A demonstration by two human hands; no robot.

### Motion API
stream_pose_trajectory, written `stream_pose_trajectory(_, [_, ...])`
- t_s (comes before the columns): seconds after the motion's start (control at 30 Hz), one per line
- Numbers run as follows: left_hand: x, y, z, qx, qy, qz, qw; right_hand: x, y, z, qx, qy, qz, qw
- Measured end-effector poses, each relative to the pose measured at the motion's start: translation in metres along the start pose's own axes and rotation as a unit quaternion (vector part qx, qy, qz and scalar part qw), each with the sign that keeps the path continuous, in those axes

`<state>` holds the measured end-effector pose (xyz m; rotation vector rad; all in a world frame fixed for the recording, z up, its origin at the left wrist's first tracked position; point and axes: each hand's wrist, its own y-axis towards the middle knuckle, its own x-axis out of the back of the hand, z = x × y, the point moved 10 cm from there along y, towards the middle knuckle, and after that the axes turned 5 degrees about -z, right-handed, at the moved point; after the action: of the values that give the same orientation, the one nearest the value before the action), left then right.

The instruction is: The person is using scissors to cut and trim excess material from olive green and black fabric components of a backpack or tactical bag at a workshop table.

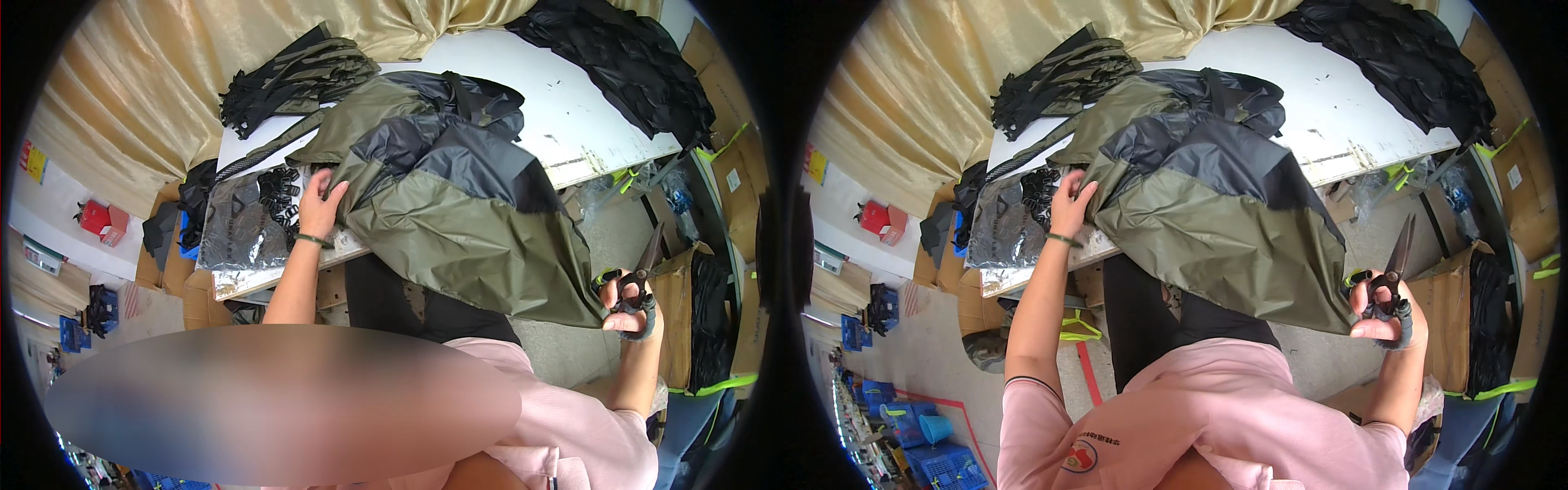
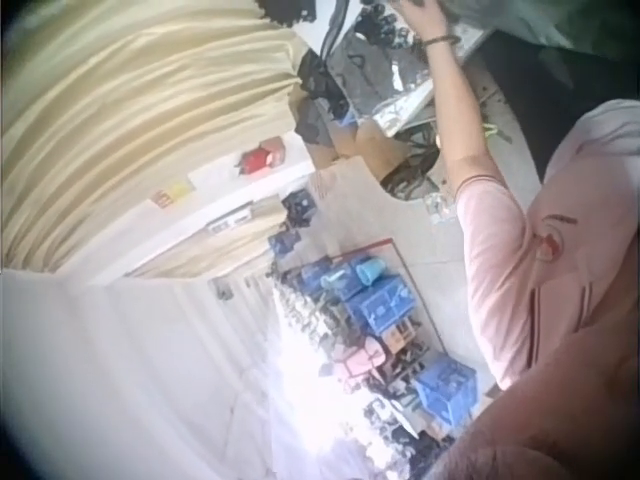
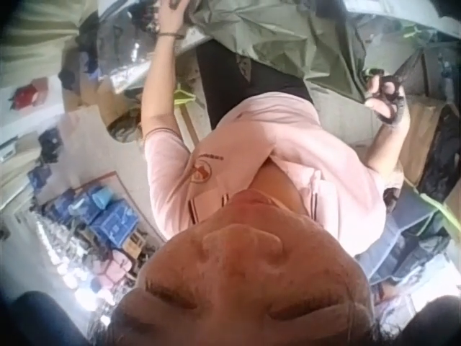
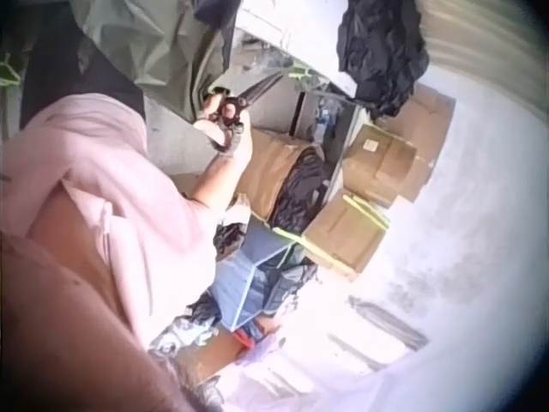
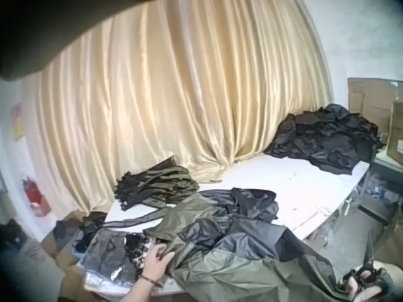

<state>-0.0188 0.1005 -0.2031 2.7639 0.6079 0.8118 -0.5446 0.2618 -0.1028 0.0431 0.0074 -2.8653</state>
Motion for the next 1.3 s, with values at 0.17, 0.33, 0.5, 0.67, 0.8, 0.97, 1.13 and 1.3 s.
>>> stream_pose_trajectory(0.17, [0.008,-0.041,-0.042,0.043,-0.202,0.087,0.975,0.053,-0.029,-0.033,-0.054,-0.137,-0.034,0.989])
stream_pose_trajectory(0.33, [0.079,-0.133,-0.034,0.194,-0.257,0.103,0.941,0.093,-0.053,-0.132,-0.239,-0.157,-0.048,0.957])
stream_pose_trajectory(0.5, [0.133,-0.250,0.091,0.309,-0.047,0.180,0.933,0.077,-0.055,-0.218,-0.347,-0.225,0.041,0.910])
stream_pose_trajectory(0.67, [0.140,-0.230,0.014,0.029,0.206,0.047,0.977,0.073,0.020,-0.183,-0.103,-0.416,-0.047,0.902])
stream_pose_trajectory(0.8, [0.057,-0.217,-0.040,-0.020,0.106,0.193,0.975,-0.008,0.070,-0.159,-0.064,-0.246,-0.003,0.967])
stream_pose_trajectory(0.97, [-0.004,-0.231,0.000,-0.112,0.178,0.352,0.912,-0.113,0.092,-0.181,0.024,-0.308,0.147,0.939])
stream_pose_trajectory(1.13, [-0.009,-0.239,0.030,-0.017,0.166,0.374,0.912,-0.134,0.104,-0.216,0.012,-0.378,0.160,0.912])
stream_pose_trajectory(1.3, [-0.008,-0.252,0.047,-0.009,0.164,0.386,0.908,-0.113,0.120,-0.214,-0.001,-0.276,0.141,0.951])
